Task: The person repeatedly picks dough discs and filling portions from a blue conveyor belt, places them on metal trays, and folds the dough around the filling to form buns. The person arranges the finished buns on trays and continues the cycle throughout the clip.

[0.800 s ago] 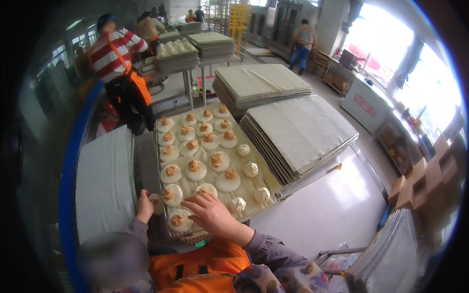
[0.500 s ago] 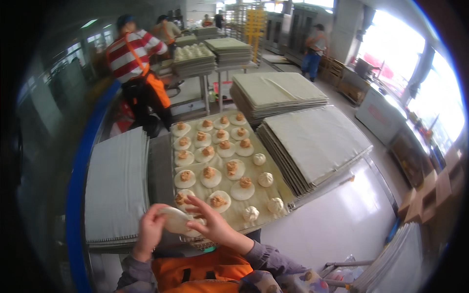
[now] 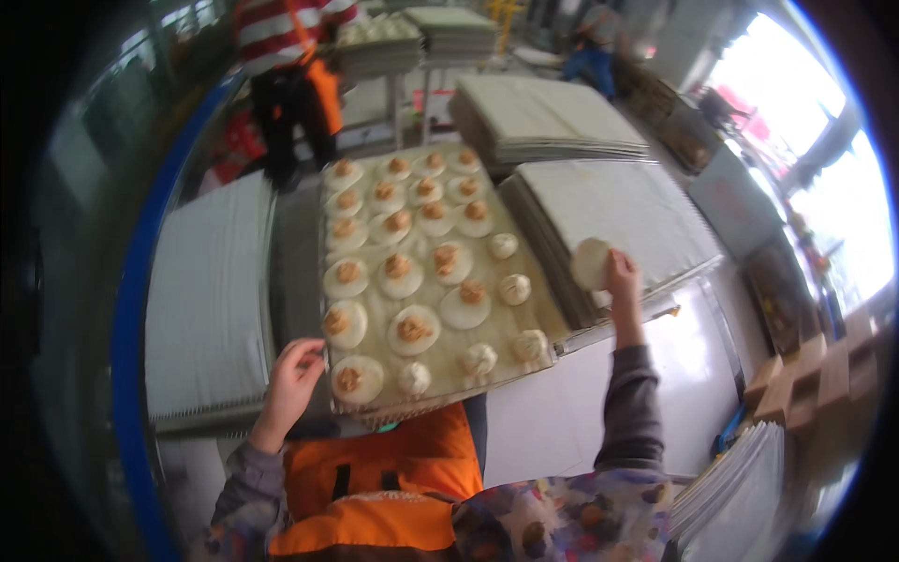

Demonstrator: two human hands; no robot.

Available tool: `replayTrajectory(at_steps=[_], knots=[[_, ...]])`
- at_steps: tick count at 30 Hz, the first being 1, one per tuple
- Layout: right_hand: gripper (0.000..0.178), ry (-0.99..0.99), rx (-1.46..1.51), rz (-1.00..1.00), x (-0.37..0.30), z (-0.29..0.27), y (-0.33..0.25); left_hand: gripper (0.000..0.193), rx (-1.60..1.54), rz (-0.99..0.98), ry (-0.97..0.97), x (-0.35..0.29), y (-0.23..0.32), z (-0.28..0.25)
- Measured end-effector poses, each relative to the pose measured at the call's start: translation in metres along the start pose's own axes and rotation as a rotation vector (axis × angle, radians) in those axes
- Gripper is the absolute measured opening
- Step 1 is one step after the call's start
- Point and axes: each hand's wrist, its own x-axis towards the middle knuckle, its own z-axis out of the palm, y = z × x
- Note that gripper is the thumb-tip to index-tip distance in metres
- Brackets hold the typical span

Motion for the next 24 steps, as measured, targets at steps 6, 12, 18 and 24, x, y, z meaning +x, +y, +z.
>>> replayTrajectory(at_steps=[6,12,18,24], knots=[[0.039,0.202,-1.155,-0.916,-0.025,0.018,-0.044,0.035,0.418,0.126,-0.057,0.001,-0.007,0.016],[0.028,-0.852,-0.602,-0.765,-0.207,0.168,-0.088,0.046,0.502,0.050,-0.167,0.005,0.001,0.021],[0.022,-1.004,-0.893,-0.906,-0.266,0.260,-0.071,0.052,0.586,0.190,-0.160,-0.010,-0.007,0.014],[0.014,-1.046,-0.558,-0.731,-0.270,0.254,-0.081,0.056,0.267,0.175,-0.039,-0.034,-0.001,0.016]])
